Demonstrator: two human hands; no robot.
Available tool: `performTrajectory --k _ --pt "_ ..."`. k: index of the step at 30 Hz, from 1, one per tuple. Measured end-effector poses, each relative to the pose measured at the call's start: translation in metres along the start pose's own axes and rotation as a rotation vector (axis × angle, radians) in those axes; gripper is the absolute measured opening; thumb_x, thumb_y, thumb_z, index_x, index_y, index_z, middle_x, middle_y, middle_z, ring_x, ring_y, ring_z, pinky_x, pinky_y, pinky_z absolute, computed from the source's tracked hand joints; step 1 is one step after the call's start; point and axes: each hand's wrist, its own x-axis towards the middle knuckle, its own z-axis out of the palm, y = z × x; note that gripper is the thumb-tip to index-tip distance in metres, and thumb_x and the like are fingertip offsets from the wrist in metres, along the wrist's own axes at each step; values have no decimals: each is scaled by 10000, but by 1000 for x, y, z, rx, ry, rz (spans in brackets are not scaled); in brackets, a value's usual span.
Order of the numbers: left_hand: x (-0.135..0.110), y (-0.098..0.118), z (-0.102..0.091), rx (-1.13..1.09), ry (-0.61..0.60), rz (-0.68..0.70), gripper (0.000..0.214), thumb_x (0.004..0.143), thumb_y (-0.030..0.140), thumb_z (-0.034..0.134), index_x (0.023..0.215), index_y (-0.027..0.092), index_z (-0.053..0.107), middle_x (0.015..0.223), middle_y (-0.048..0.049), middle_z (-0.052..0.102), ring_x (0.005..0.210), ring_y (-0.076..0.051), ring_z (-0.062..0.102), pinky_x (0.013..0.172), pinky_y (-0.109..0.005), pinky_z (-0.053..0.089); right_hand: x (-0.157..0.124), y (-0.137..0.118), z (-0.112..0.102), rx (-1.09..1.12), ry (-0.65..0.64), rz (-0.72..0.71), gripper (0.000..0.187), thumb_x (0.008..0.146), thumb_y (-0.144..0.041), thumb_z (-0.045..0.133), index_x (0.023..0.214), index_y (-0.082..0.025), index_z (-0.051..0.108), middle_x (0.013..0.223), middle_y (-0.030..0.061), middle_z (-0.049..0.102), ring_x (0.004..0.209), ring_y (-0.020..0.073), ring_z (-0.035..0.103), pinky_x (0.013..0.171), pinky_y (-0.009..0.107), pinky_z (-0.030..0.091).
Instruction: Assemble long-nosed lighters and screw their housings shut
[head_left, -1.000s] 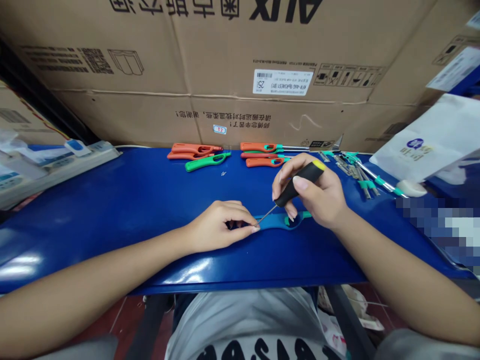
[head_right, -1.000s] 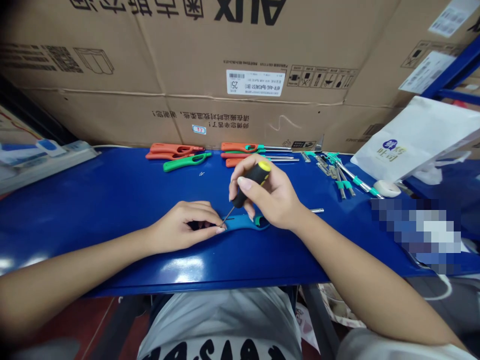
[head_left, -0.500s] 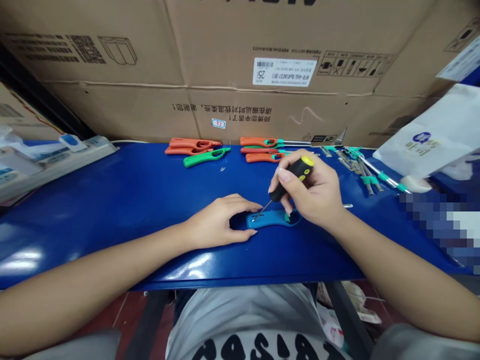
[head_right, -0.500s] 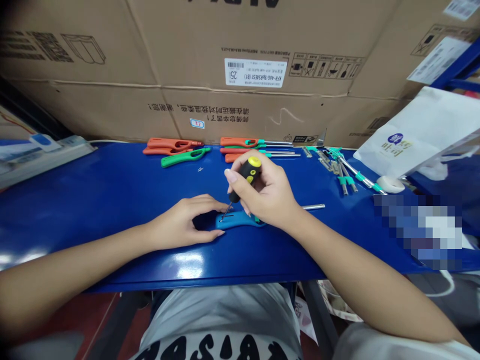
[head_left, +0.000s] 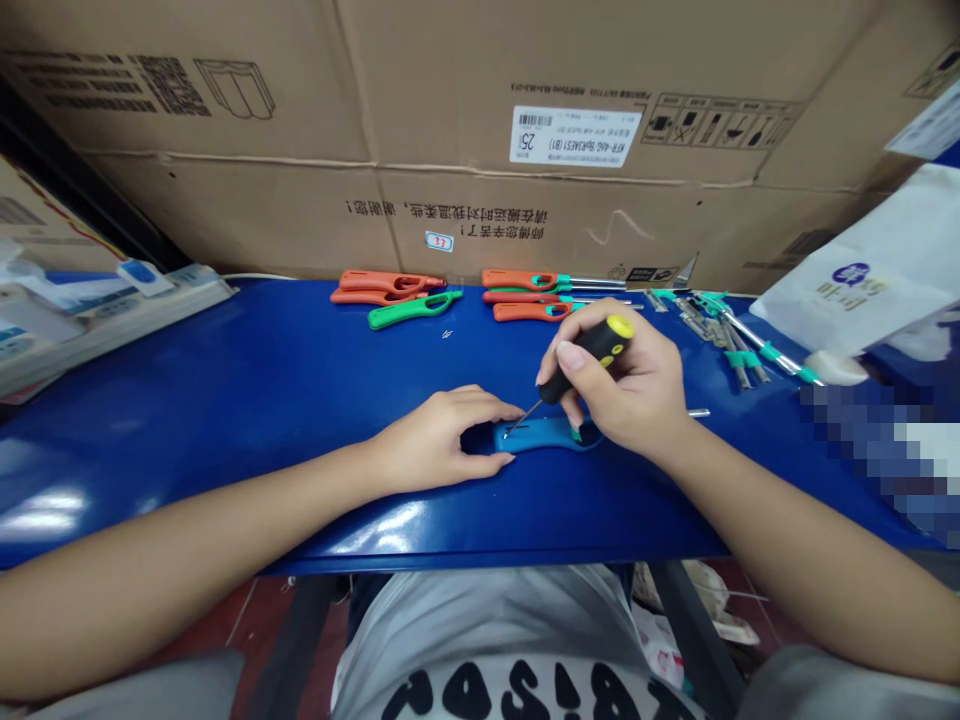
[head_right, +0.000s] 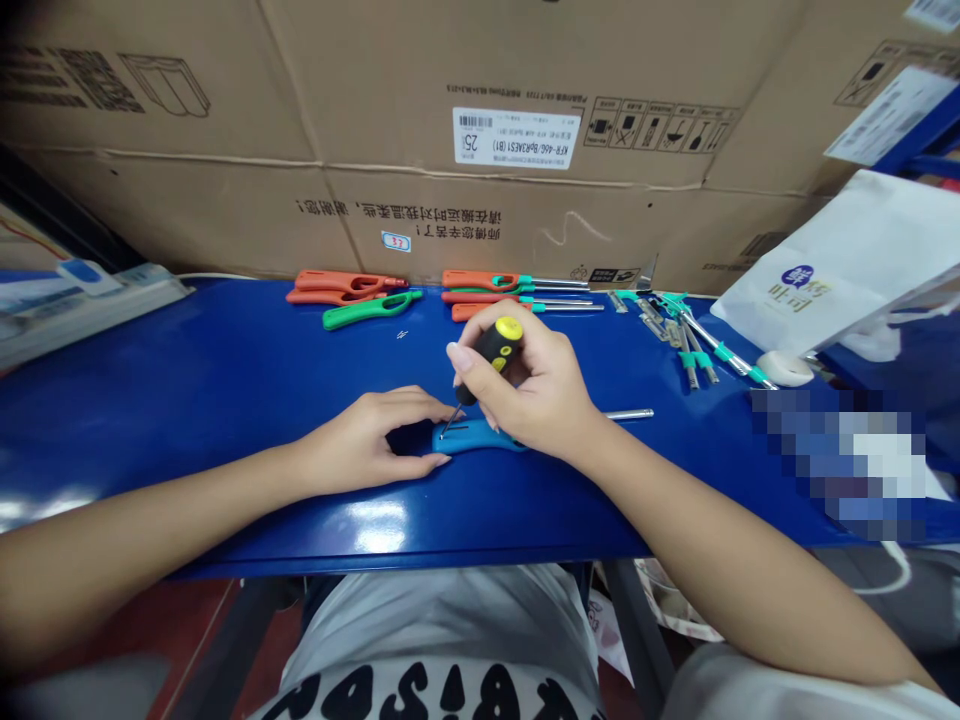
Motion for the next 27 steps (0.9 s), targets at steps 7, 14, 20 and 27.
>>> performTrajectory --k 7,14,20,27 --pt "0 -1 1 9 0 6 366 869 281 727 1219 188 671 1140 -75 737 1050 -217 673 963 -343 508 -3 2 0 -158 -41 -86 148 889 -372 706 934 -251 634 772 7 675 598 127 638 420 204 439" --pt "0 -2 3 -6 5 -8 332 854 274 732 1175 207 683 1163 -73 727 1078 -233 664 988 -366 503 -1 -5 0 -206 -103 -130 415 829 -253 766 1214 -290 615 1006 28 702 681 139 648 492 232 506" --pt "0 -3 2 -11 -16 7 329 859 268 726 1177 195 685 1167 -82 726 1087 -245 656 1006 -386 487 15 -34 -6 -324 -394 -87 483 823 -186 737 1280 -297 628 1047 27 706 724 162 667 593 261 556" --pt "-1 -5 4 25 1 14 279 856 263 728 1124 193 694 1086 -67 741 1015 -240 673 931 -358 512 18 -28 5 -482 -325 -205 381 766 -283 828 1122 -293 696 972 6 696 649 146 602 605 254 506"
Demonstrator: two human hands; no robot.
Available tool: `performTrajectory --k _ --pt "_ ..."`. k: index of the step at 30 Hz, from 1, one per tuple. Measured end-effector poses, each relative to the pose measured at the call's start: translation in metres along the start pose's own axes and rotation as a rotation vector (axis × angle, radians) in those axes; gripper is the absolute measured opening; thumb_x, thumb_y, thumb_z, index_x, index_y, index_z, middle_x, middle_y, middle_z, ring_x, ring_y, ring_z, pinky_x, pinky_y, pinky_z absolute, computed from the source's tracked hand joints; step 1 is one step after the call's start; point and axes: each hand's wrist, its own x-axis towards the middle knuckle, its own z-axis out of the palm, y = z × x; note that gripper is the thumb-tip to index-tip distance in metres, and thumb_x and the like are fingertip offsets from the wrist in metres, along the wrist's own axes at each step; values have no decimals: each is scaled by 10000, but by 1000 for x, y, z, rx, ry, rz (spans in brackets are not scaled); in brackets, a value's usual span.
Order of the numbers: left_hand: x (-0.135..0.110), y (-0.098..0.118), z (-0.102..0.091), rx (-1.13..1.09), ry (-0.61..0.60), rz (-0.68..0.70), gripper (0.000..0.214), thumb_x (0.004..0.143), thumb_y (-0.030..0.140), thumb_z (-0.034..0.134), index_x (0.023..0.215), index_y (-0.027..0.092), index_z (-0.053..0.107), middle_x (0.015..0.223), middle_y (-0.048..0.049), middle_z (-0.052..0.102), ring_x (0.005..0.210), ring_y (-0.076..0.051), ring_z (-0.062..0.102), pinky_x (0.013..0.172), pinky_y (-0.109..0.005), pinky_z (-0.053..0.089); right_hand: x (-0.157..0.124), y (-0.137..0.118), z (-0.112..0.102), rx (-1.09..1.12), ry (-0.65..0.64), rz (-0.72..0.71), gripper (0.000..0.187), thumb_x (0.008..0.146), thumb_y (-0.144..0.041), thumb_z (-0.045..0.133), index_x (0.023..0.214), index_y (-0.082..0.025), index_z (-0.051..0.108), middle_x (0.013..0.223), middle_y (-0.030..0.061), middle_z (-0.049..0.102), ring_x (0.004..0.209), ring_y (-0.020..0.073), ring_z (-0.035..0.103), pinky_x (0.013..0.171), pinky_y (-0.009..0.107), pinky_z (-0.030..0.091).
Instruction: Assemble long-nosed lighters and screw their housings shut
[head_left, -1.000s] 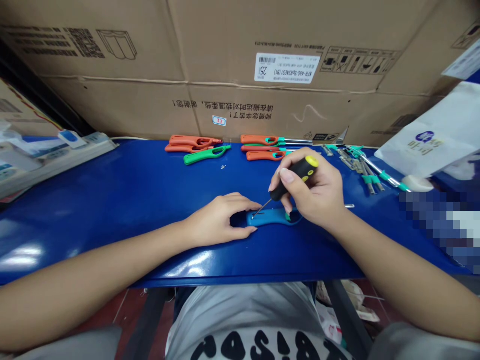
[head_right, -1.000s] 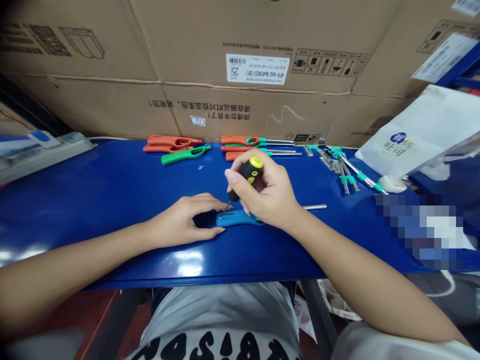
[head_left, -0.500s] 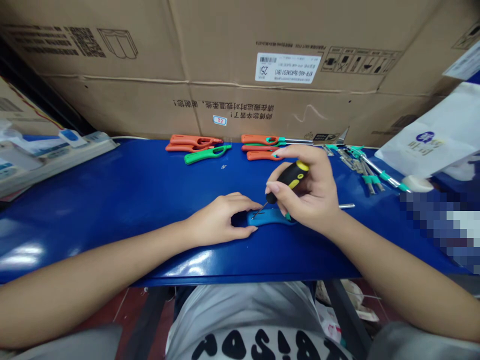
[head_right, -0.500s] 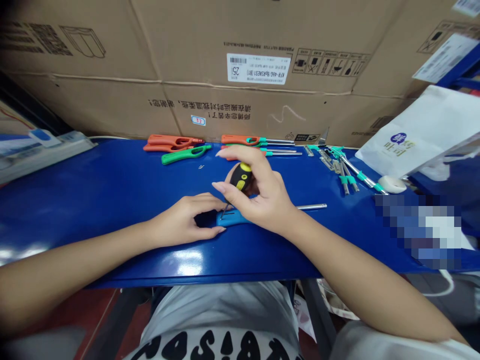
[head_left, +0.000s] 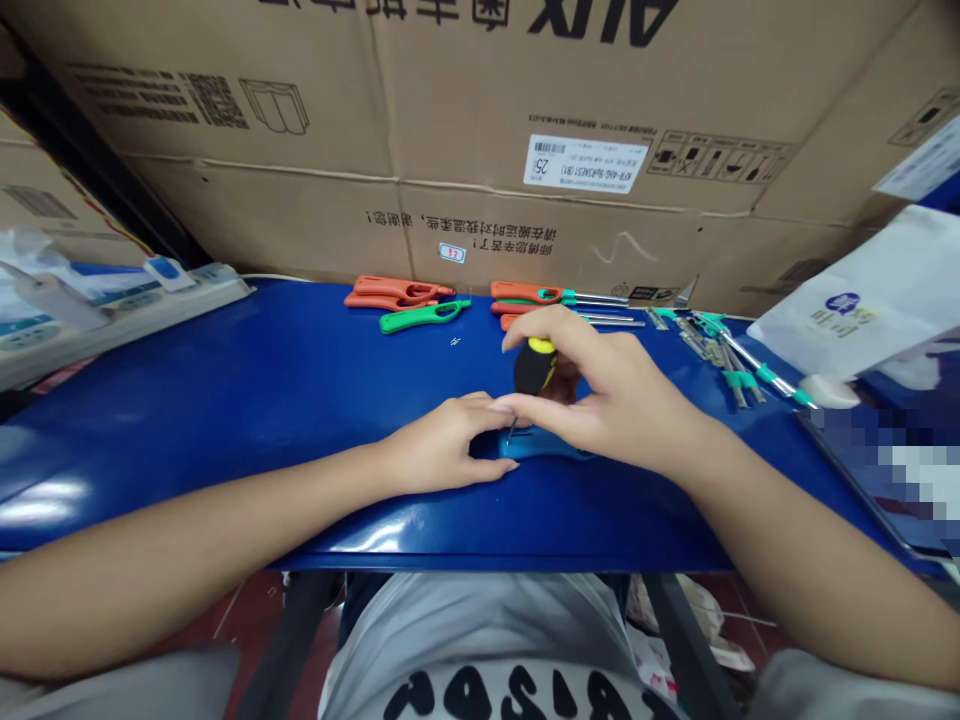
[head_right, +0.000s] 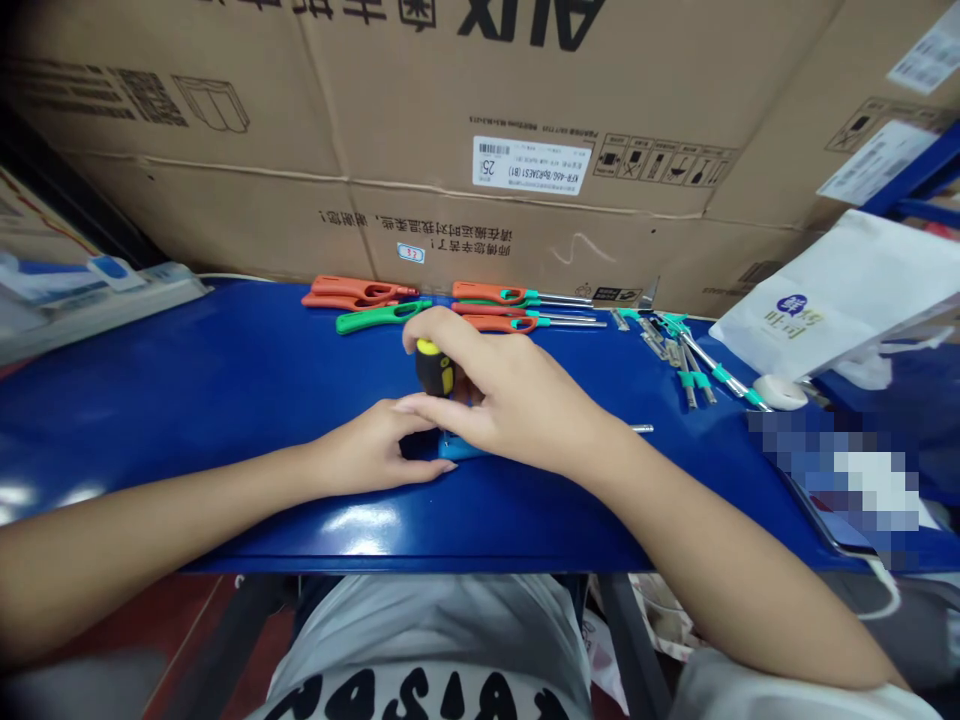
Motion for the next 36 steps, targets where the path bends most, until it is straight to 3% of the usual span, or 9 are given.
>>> performTrajectory --k 6,13,18,20,24,26,30,34,36 --pt "1 0 -1 -36 -8 -4 288 866 290 728 1131 190 682 1155 -79 725 1094 -239 657 999 -371 491 -10 12 9 157 -35 84 491 983 -292 575 1456 -318 447 998 28 686 630 138 635 598 268 549" --pt "0 1 -2 -26 -19 7 321 882 320 733 1157 168 674 1162 -94 721 1091 -245 652 999 -392 497 -12 24 14 61 165 -45 477 886 -336 722 1335 -290 566 1248 46 660 641 116 645 520 252 575" --pt "0 1 -2 -18 -16 11 337 883 334 739 1163 160 675 1138 -91 725 1063 -238 657 971 -386 513 -13 24 7 83 -45 -91 488 1027 -348 490 1497 -268 386 1261 82 661 752 135 698 594 262 619" --pt "-1 0 -1 -19 -13 20 338 887 330 736 1172 160 672 1147 -90 726 1080 -239 655 983 -389 510 -13 26 7 17 2 -119 455 1007 -358 537 1443 -256 451 1264 85 663 755 135 705 605 261 619" --pt "-1 -1 -1 -16 -5 35 359 887 324 737 1198 161 664 1178 -95 724 1113 -245 651 1008 -399 501 -14 31 11 -263 281 -285 371 888 -384 722 1217 -244 621 1162 69 717 791 175 710 679 299 624" --pt "-1 0 -1 -14 0 36 331 886 322 740 1168 164 670 1161 -90 728 1084 -236 658 993 -389 507 -13 32 10 -264 278 -289 321 948 -366 639 1242 -236 617 1110 67 732 767 173 707 707 317 624" --pt "0 0 -1 -13 -12 25 300 881 312 747 1141 178 678 1158 -80 731 1080 -228 653 992 -382 503 -10 32 7 -81 106 -164 386 1046 -317 422 1415 -241 505 1159 69 711 725 142 699 638 287 616" --pt "0 -1 -1 -16 2 41 311 880 322 751 1146 180 673 1150 -75 732 1072 -228 657 986 -381 506 -8 34 6 -210 280 -236 333 915 -390 684 1207 -234 647 1143 59 717 802 172 702 663 287 608" --pt "0 -1 0 -13 5 46 334 880 327 752 1164 173 669 1144 -78 731 1068 -227 656 979 -375 509 -8 34 5 -256 293 -270 325 928 -399 668 1204 -228 653 1095 58 727 816 180 705 725 309 610"
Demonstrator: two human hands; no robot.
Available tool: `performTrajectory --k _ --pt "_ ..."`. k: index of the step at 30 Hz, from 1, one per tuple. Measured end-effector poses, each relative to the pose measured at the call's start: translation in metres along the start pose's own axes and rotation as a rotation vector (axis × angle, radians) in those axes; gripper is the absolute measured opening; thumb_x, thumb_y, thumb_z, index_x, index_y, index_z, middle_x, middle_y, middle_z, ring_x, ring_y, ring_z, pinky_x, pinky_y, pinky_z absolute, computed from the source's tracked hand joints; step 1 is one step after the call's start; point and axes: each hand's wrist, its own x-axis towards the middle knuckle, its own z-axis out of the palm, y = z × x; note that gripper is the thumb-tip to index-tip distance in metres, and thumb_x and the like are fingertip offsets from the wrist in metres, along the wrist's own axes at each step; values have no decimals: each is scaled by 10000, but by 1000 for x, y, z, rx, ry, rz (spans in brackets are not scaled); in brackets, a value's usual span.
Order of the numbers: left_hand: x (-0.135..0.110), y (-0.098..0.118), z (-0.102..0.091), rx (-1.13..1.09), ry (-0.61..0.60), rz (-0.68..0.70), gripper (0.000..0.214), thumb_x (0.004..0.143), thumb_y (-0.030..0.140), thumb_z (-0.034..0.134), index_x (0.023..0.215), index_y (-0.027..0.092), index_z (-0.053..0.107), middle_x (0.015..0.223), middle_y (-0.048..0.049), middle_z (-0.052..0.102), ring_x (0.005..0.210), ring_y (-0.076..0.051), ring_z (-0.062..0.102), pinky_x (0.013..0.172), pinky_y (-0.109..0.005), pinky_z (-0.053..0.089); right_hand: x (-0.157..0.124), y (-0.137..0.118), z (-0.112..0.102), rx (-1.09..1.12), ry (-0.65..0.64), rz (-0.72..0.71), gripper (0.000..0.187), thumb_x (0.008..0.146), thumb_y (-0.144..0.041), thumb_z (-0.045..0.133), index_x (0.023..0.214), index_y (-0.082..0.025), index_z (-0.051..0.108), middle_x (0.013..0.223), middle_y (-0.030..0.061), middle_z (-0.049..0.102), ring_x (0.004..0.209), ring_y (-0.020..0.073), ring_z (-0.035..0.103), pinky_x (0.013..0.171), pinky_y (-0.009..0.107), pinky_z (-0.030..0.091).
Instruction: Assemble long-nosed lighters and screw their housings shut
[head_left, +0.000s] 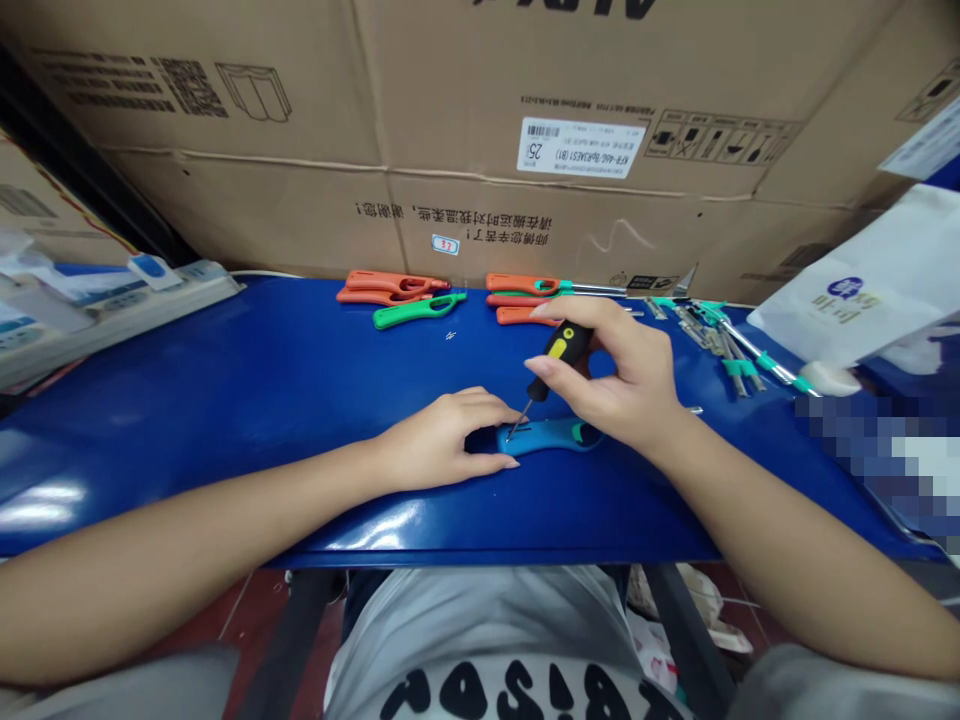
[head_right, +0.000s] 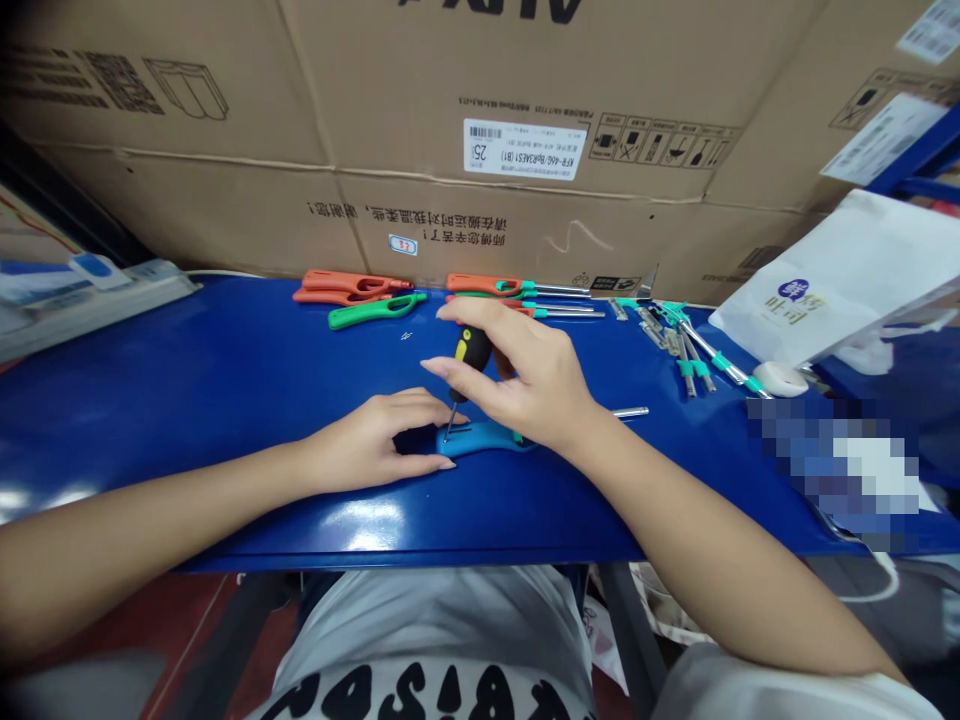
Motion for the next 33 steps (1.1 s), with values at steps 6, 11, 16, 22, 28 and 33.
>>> performTrajectory --k 6,11,16,22,28,33 --pt "0 -1 0 -3 -12 -2 348 881 347 753 1173 176 675 1146 -83 730 1072 -228 657 977 -370 506 1 -4 -4 134 -162 69 347 1044 -398 451 1333 -258 584 1122 57 724 777 157 717 702 304 612" --pt "0 -1 0 -2 -7 1 369 876 353 757 1187 175 669 1158 -86 726 1079 -235 654 985 -380 505 1 -7 -7 16 -68 -40 320 985 -422 575 1244 -250 648 1110 53 741 887 192 725 806 323 606" --pt "0 0 0 -3 -14 -1 364 877 341 758 1181 162 672 1146 -86 728 1077 -226 649 985 -366 504 -1 -9 -5 61 -161 106 412 1032 -393 473 1419 -260 525 1177 52 718 751 147 696 689 295 603" --pt "0 1 -1 -6 -13 -8 366 880 339 753 1192 164 672 1150 -85 728 1065 -220 648 981 -374 506 -1 -4 -4 35 -129 113 430 1047 -429 423 1433 -262 513 1155 58 721 769 155 703 734 313 608" --pt "0 1 0 -12 -6 -8 344 878 348 753 1168 181 674 1145 -82 728 1073 -233 654 979 -380 509 0 -4 -6 -31 -52 26 374 930 -490 639 1210 -245 673 1140 78 732 887 214 719 762 332 613" --pt "1 2 0 -11 -12 -13 341 881 340 750 1177 188 673 1142 -82 727 1074 -227 654 980 -367 507 1 -10 -7 94 -168 70 441 1073 -411 334 1439 -248 520 1106 59 738 783 159 727 706 311 614"
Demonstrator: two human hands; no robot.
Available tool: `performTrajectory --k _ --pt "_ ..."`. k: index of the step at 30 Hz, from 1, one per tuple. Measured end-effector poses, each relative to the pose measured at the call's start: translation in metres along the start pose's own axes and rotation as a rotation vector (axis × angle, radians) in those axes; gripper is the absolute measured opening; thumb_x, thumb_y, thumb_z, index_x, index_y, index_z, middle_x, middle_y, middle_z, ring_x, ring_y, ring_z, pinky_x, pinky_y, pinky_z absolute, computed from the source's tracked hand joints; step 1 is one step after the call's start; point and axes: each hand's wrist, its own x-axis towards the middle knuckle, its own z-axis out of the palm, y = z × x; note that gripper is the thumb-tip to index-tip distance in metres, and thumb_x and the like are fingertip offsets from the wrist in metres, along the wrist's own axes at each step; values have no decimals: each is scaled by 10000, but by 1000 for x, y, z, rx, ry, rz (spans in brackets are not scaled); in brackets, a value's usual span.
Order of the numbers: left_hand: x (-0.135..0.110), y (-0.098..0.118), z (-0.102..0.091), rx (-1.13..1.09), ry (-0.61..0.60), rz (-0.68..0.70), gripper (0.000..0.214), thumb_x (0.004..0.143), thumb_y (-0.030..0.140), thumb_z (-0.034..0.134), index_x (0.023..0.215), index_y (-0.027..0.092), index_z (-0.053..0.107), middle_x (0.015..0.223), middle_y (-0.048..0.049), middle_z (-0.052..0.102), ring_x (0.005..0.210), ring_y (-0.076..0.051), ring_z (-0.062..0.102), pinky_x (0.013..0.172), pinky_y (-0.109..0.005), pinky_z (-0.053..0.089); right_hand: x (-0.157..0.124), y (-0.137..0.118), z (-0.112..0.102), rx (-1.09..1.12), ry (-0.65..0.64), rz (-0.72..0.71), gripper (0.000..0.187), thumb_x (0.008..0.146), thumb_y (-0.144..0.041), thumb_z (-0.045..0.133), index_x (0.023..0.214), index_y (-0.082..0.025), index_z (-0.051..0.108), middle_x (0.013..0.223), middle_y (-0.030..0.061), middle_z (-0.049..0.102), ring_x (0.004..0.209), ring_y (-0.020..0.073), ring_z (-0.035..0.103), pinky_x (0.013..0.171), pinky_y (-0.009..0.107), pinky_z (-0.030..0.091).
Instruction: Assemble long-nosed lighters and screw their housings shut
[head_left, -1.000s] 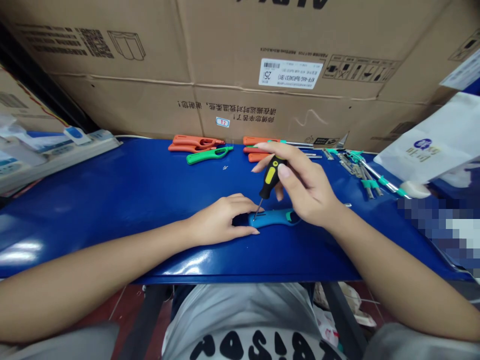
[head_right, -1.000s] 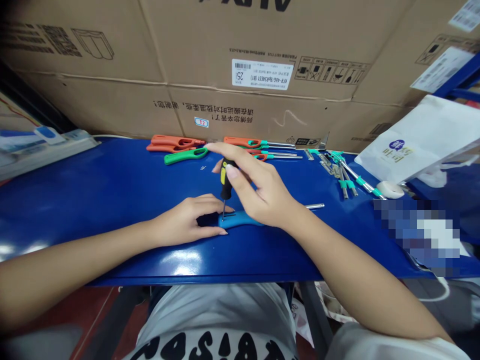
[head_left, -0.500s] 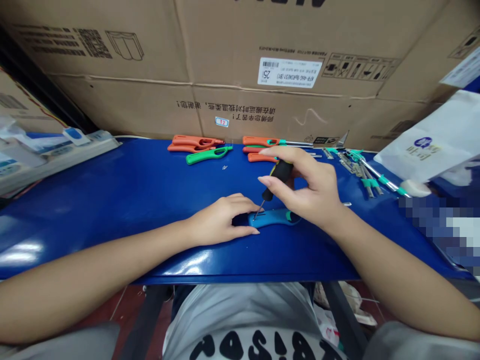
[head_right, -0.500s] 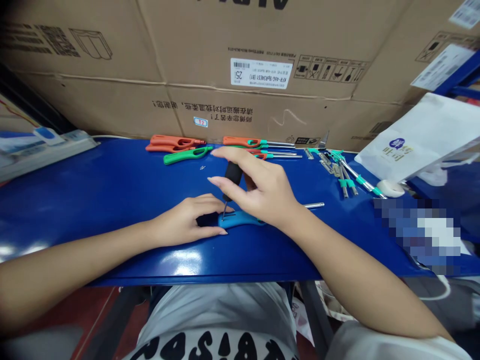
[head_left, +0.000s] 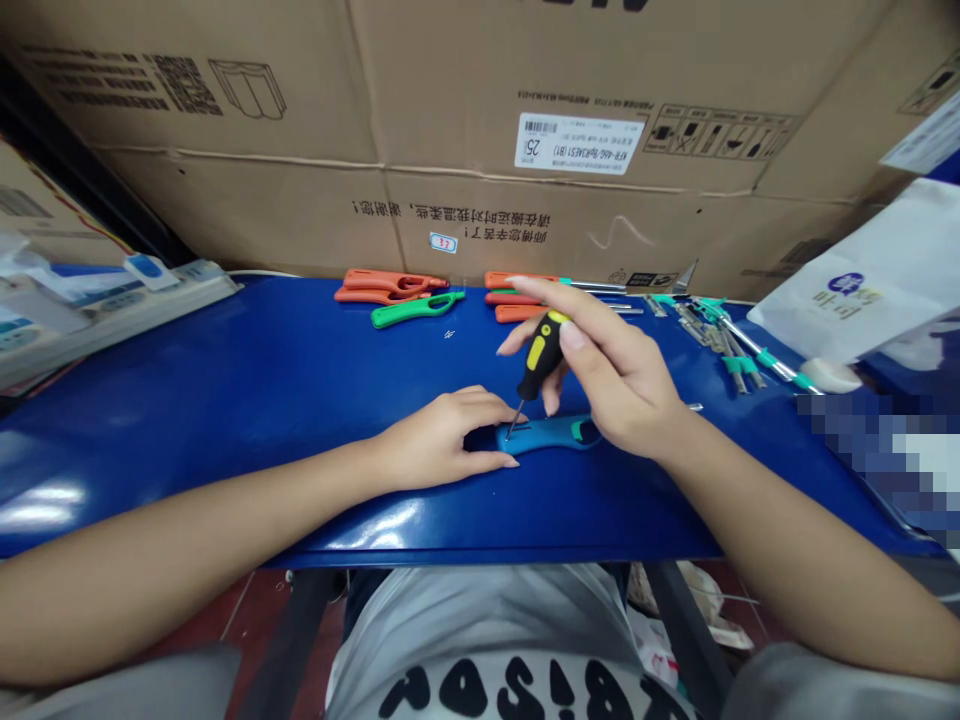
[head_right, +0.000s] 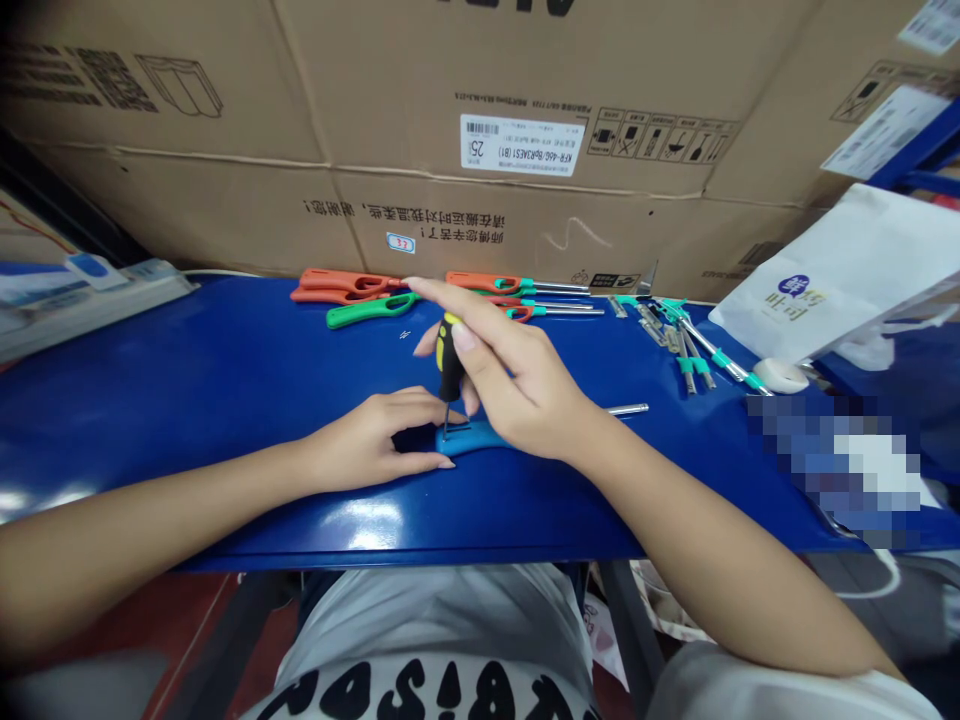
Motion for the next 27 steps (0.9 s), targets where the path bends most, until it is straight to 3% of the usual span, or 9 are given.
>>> performTrajectory --k 2,6,11,13,16,19,22,24,27 --pt "0 0 0 1 1 -1 337 880 340 752 1171 188 676 1137 -82 729 1070 -227 656 976 -366 507 1 -1 -1 5 -1 -1 389 1064 -392 386 1371 -253 581 1105 44 744 725 138 716 676 287 606" --pt "0 -1 0 -1 13 3 339 873 352 757 1159 190 677 1136 -82 728 1065 -233 656 969 -374 508 3 -2 -2 -145 157 -132 254 938 -415 653 1122 -251 713 1052 48 766 845 189 729 787 309 604" --pt "0 0 0 2 -6 -9 366 873 331 760 1190 170 670 1135 -85 727 1071 -225 651 983 -365 503 0 -2 2 47 2 7 417 1073 -337 342 1446 -247 503 1194 64 722 796 151 721 733 315 619" --pt "0 0 0 2 -5 -10 352 875 335 758 1178 176 674 1143 -84 727 1079 -228 652 989 -371 504 -1 -1 2 49 -23 26 409 1051 -362 423 1435 -250 513 1193 60 723 760 148 715 688 298 619" --pt "0 -1 0 1 12 7 324 875 347 757 1147 189 679 1160 -84 724 1088 -236 656 989 -380 508 -1 -2 2 -88 88 -67 356 936 -414 655 1247 -241 658 1150 69 745 848 194 726 770 323 622" --pt "0 -1 0 10 19 12 336 876 343 757 1160 182 677 1139 -84 728 1069 -232 660 980 -373 513 0 -5 3 -82 120 -122 320 987 -396 571 1249 -234 658 1171 84 738 996 225 716 871 370 609" --pt "0 0 0 20 6 -10 366 874 341 759 1194 185 675 1115 -78 730 1052 -222 660 976 -362 512 0 -7 5 50 60 -28 365 1059 -330 386 1341 -231 595 1196 84 717 925 186 723 791 348 622" --pt "0 1 0 18 4 -12 363 873 347 758 1193 194 678 1122 -77 729 1064 -228 659 980 -370 511 -1 -6 5 32 76 -7 327 1032 -356 471 1294 -239 629 1129 70 734 839 176 722 736 324 620" --pt "0 0 1 4 18 3 337 877 347 753 1167 192 677 1143 -83 726 1069 -236 660 974 -381 514 0 -2 3 -118 174 -105 284 930 -423 657 1151 -252 704 1027 61 758 843 206 719 773 341 614"
